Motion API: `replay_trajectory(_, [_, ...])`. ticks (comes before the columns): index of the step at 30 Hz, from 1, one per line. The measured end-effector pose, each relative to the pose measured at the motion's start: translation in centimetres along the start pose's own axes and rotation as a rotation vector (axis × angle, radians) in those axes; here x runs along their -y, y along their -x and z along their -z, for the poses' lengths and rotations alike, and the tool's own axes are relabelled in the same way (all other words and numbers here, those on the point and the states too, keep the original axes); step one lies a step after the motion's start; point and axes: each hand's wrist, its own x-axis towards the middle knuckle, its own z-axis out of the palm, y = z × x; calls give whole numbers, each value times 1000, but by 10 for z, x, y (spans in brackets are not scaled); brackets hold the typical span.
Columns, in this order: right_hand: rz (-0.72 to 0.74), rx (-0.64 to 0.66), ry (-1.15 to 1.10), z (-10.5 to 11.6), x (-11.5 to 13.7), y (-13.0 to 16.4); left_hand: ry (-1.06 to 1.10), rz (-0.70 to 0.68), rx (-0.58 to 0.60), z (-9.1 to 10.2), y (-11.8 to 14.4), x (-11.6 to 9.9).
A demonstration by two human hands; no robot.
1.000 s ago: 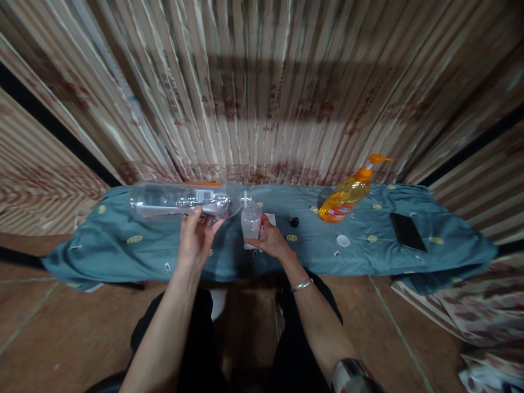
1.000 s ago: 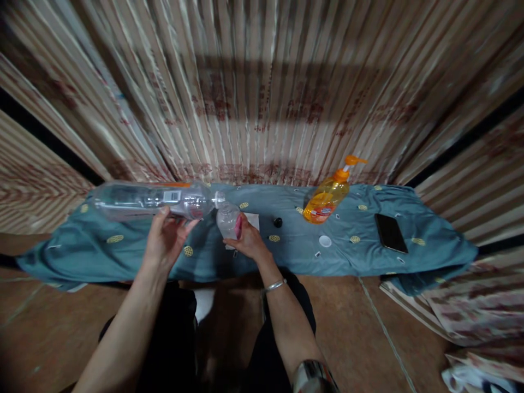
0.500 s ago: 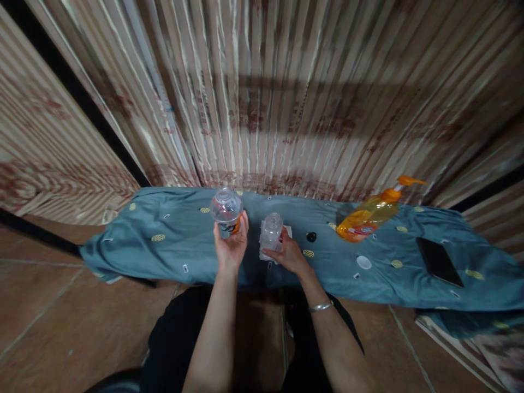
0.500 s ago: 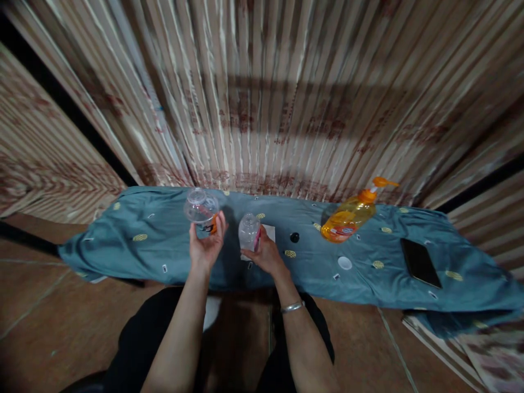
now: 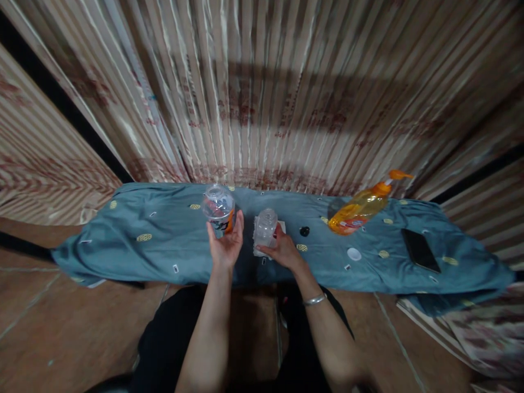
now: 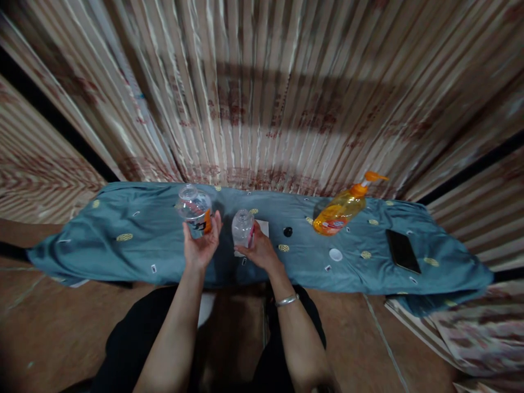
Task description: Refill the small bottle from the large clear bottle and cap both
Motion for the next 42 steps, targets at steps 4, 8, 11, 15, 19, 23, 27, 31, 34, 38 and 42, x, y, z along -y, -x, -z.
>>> replay_trajectory(4, [20, 0, -27, 0, -1, 0, -66, -14, -15, 0, 1, 1])
replay_trajectory(8, [22, 0, -32, 1, 0, 0, -217, -71, -50, 1, 1, 4])
replay_trajectory(11, [14, 14, -28, 2, 1, -1, -440, -150, -83, 9, 1, 9])
replay_trajectory(15, [29, 14, -23, 4, 2, -1, -611, -209, -86, 30, 5, 19])
replay_trajectory(19, [43, 12, -36, 5, 3, 1, -819, -333, -38, 47, 9, 31])
replay_trajectory(23, [42, 21, -77, 10, 3, 9, -1025, -404, 59, 49, 8, 42])
replay_trajectory(27, [42, 45, -96, 19, 3, 16, -1193, -429, 156, 42, 4, 47])
replay_trajectory(31, [38, 55, -118, 24, -1, 17, -1309, -457, 217, 35, -6, 41])
replay_trajectory(34, [39, 69, -107, 25, -5, 14, -1362, -466, 237, 34, -16, 33])
replay_trajectory(38, [-9, 10, 18, 38, -18, 12, -1375, -419, 297, 40, -27, 29])
replay_trajectory(42, [-142, -262, 159, 61, -36, 14, -1411, -382, 404, 52, -34, 28])
